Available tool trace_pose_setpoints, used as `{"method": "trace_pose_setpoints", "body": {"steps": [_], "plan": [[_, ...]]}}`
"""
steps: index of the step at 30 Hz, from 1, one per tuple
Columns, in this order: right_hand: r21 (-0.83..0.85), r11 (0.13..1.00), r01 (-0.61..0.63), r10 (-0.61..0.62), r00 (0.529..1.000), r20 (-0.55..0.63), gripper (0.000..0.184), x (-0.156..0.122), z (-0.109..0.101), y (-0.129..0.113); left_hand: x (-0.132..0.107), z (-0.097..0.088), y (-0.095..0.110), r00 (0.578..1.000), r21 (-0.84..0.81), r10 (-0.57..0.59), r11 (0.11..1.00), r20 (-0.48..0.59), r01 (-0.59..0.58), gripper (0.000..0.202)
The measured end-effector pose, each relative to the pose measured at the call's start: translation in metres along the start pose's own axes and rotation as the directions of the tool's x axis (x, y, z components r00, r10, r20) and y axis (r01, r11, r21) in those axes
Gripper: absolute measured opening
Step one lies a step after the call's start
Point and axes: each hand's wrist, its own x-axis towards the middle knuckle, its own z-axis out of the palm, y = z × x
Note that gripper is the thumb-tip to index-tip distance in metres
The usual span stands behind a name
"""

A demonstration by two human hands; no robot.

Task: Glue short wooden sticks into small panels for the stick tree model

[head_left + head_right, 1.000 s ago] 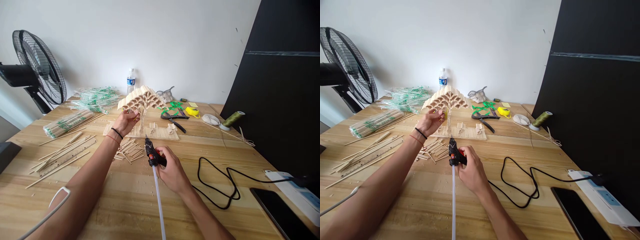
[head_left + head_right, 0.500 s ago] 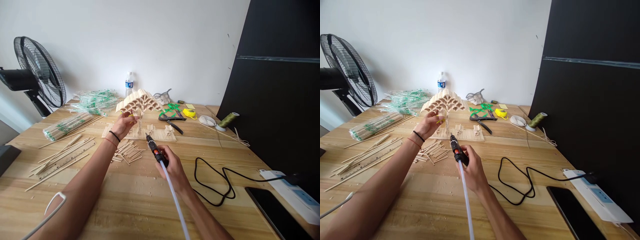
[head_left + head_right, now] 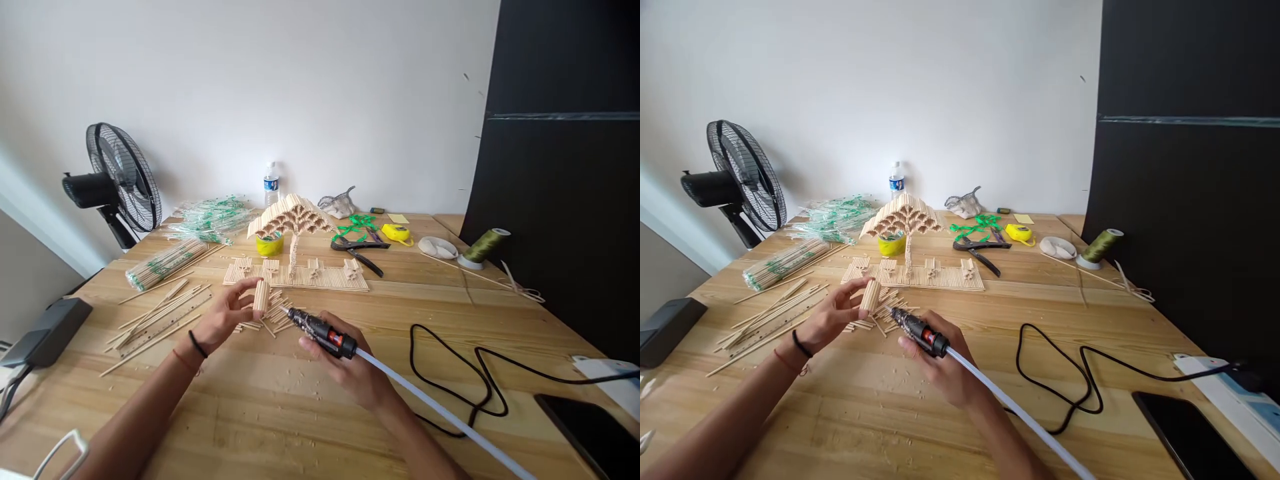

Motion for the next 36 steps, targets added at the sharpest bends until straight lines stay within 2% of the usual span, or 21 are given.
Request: {"method": "trace_pose_setpoints", "body": {"steps": [2,5,7,10,14,23,28,32,33,34,36], "plan": [[0.033,0.999,-0.001,-0.001,0.997,0.076,0.035,-0.002,0.004,-0.002,-0.016,-0.004,-0.006,0.999,0.004,-0.020,1.000,0.029,0.020,0.066],[0.072,0.997,-0.015,0.005,0.990,0.141,0.027,-0.005,0.007,-0.001,-0.028,-0.008,-0.011,0.992,0.016,-0.019,1.000,0.122,0.018,0.065],[0.072,0.997,-0.027,0.017,0.991,0.129,0.023,-0.007,0.008,0.002,-0.029,-0.010,-0.010,0.985,0.029,0.001,1.000,0.172,-0.006,0.066],[0.036,0.998,-0.042,0.039,0.995,0.087,0.023,-0.010,0.009,0.010,-0.028,-0.013,-0.006,0.981,0.043,0.030,0.998,0.191,-0.039,0.066],[0.012,1.000,-0.027,0.026,0.996,0.090,0.025,-0.012,0.010,0.016,-0.031,-0.011,-0.004,0.972,0.046,0.018,0.999,0.232,-0.029,0.067],[0.019,0.999,-0.032,0.029,0.987,0.157,0.028,-0.009,0.009,0.005,-0.035,-0.004,-0.006,0.958,0.022,0.012,1.000,0.288,-0.019,0.068],[-0.009,1.000,-0.011,0.012,0.999,0.049,0.030,-0.012,0.009,0.009,-0.035,-0.004,-0.004,0.962,0.038,0.012,0.999,0.274,-0.023,0.067],[-0.046,0.999,-0.001,0.006,0.995,0.101,0.032,-0.017,0.011,0.020,-0.036,-0.002,-0.003,0.963,0.043,0.016,0.999,0.268,-0.028,0.065],[-0.056,0.998,-0.015,0.019,0.997,0.081,0.032,-0.020,0.013,0.026,-0.036,-0.002,-0.003,0.964,0.040,0.017,0.999,0.267,-0.029,0.065],[-0.064,0.998,-0.029,0.029,1.000,0.002,0.032,-0.024,0.015,0.033,-0.036,-0.001,-0.003,0.964,0.035,0.018,0.999,0.266,-0.029,0.065],[-0.065,0.995,-0.075,0.063,0.982,-0.178,0.046,-0.033,0.020,0.047,-0.036,-0.001,-0.002,0.965,0.029,0.018,0.999,0.262,-0.027,0.064]]}}
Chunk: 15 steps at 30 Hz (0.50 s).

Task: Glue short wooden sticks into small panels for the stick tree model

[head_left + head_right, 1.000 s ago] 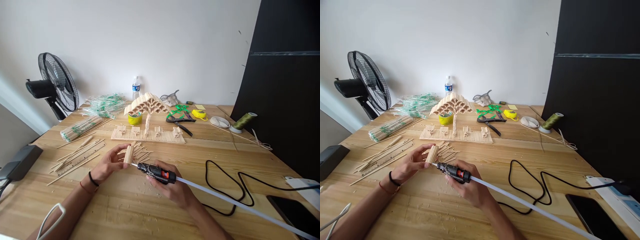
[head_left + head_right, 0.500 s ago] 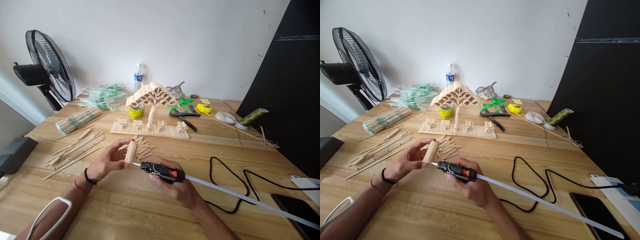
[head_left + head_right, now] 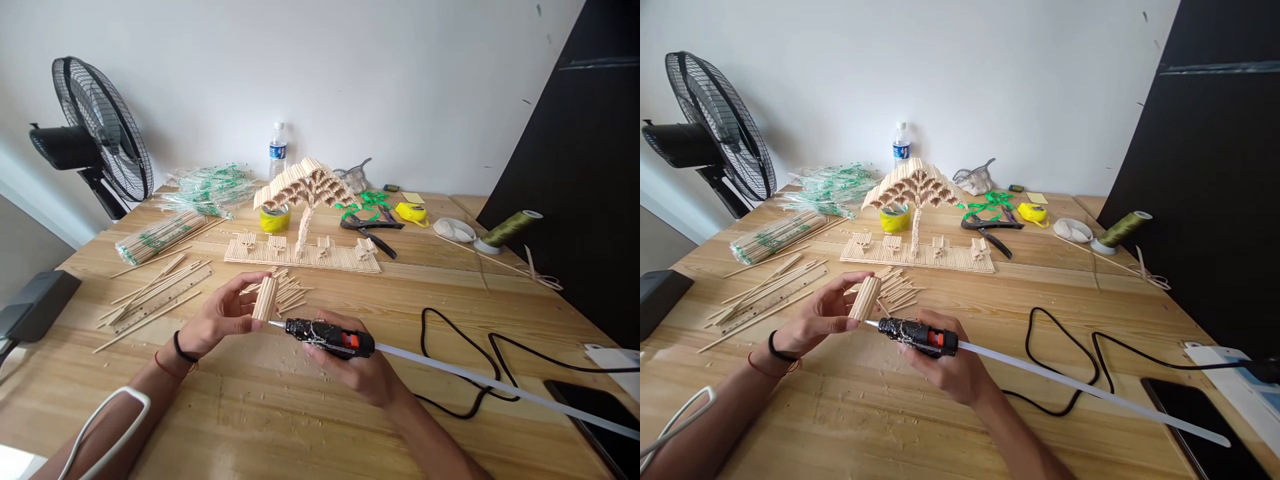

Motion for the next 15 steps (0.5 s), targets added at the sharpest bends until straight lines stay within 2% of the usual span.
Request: {"method": "trace_pose_setpoints", "body": {"steps": [2,4,7,9,10,15], "plan": [[0.013,1.000,-0.024,0.024,0.999,-0.038,0.055,-0.006,0.004,0.010,0.000,0.000,0.000,1.000,-0.005,-0.001,1.000,-0.007,0.001,0.064],[0.019,0.999,-0.034,0.034,0.999,-0.018,0.052,-0.006,0.004,0.009,0.000,0.001,0.000,1.000,-0.004,-0.006,1.000,-0.010,0.006,0.064],[0.024,1.000,-0.017,0.014,0.995,0.098,0.034,0.005,-0.002,-0.009,0.000,0.000,0.000,1.000,0.004,-0.008,1.000,-0.012,0.008,0.064],[0.042,0.999,0.012,-0.022,0.966,0.259,0.021,0.015,-0.008,-0.025,0.000,0.000,0.000,1.000,0.007,-0.009,1.000,-0.014,0.009,0.065],[0.062,0.998,0.021,-0.039,0.955,0.294,0.017,0.019,-0.011,-0.032,0.000,0.001,0.000,1.000,0.008,-0.012,1.000,-0.013,0.012,0.065],[0.139,0.990,0.040,-0.084,0.942,0.326,0.009,0.027,-0.015,-0.045,0.000,0.002,0.000,1.000,0.018,-0.025,1.000,0.000,0.025,0.067]]}}
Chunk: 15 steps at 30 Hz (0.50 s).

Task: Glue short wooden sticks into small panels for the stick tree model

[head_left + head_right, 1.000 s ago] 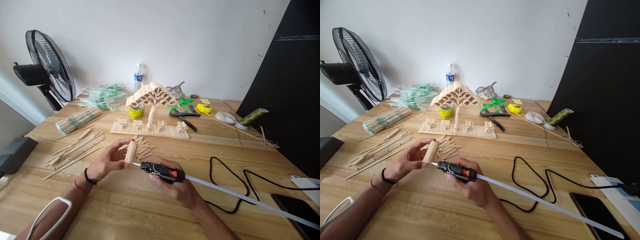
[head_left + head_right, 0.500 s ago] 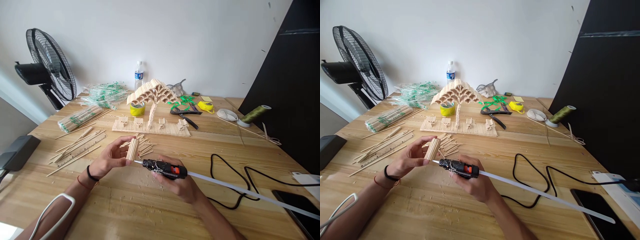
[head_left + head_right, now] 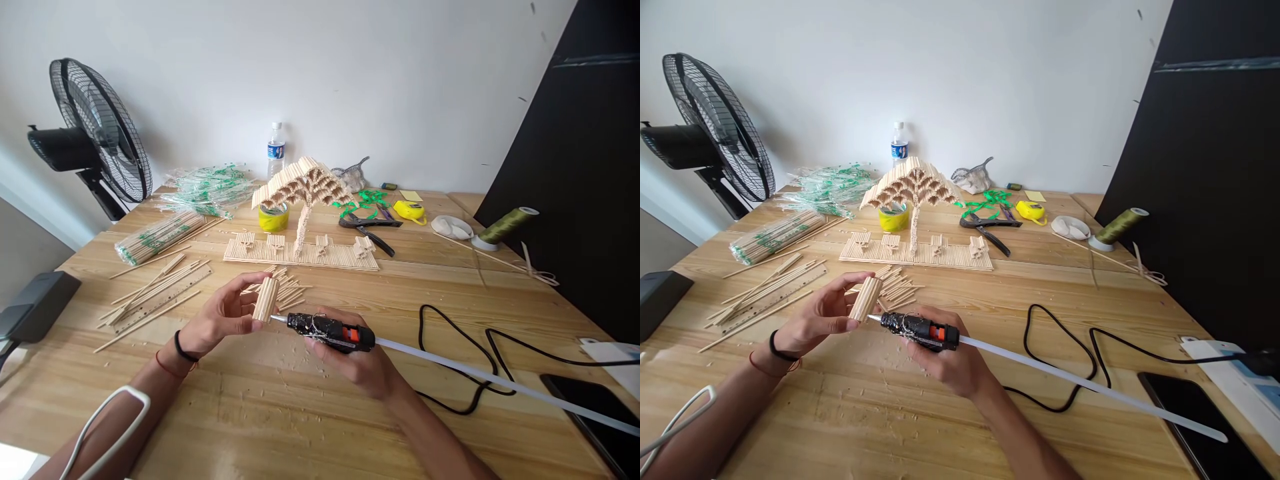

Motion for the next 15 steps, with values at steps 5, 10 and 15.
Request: {"method": "trace_pose_setpoints", "body": {"steps": [5,10,15], "plan": [[0.015,1.000,-0.015,0.015,1.000,0.008,0.017,-0.0003,0.0002,0.0020,0.0001,-0.0009,-0.0023,1.000,0.021,0.012,1.000,0.011,-0.013,0.066],[0.033,0.997,-0.064,0.064,0.998,0.000,0.020,0.0004,-0.0007,0.0022,-0.0009,-0.0035,-0.0057,0.999,0.057,0.044,0.997,0.019,-0.045,0.067],[0.026,0.996,-0.086,0.086,0.996,0.010,0.020,0.0003,-0.0014,0.0047,-0.0011,-0.0034,-0.0059,0.998,0.055,0.046,0.997,0.031,-0.048,0.068]]}}
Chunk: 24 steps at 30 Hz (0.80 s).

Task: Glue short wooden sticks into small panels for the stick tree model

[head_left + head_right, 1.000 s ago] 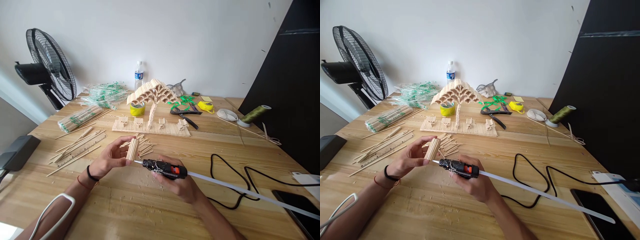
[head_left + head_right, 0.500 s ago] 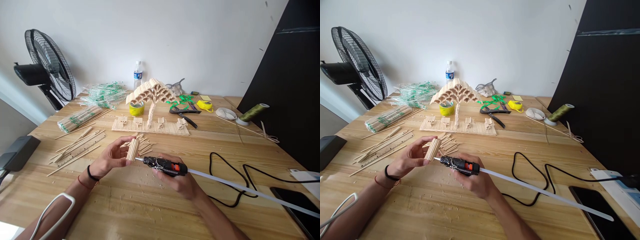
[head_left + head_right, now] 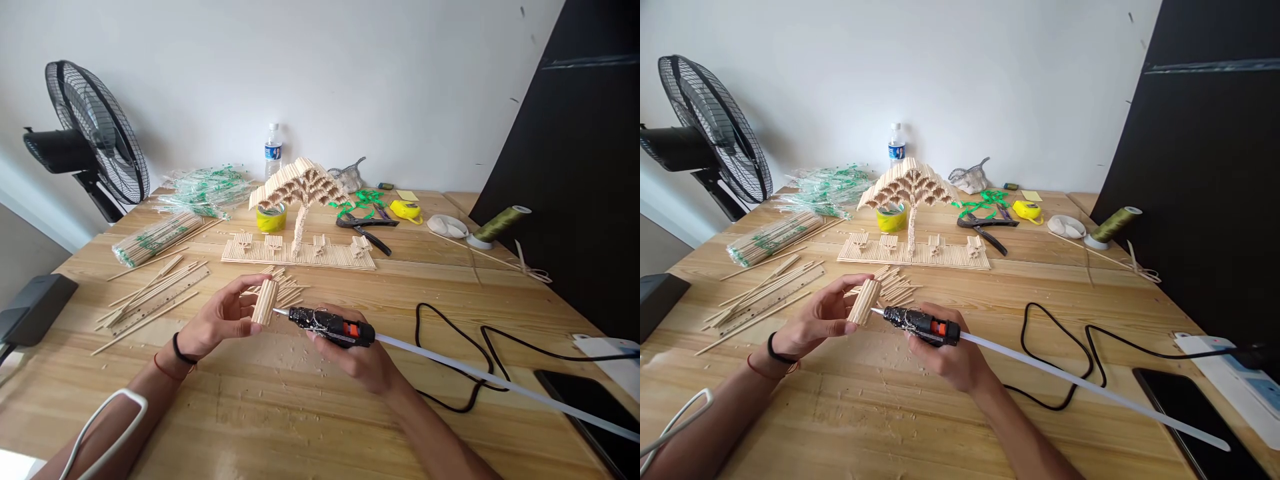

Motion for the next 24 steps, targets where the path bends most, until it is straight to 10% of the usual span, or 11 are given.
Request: {"method": "trace_pose_setpoints", "body": {"steps": [24], "plan": [[0.020,0.999,-0.043,0.045,0.996,-0.083,0.026,-0.0001,-0.0018,0.0041,-0.0009,0.0020,0.0018,0.996,0.004,-0.064,0.998,0.055,0.064,0.072]]}}
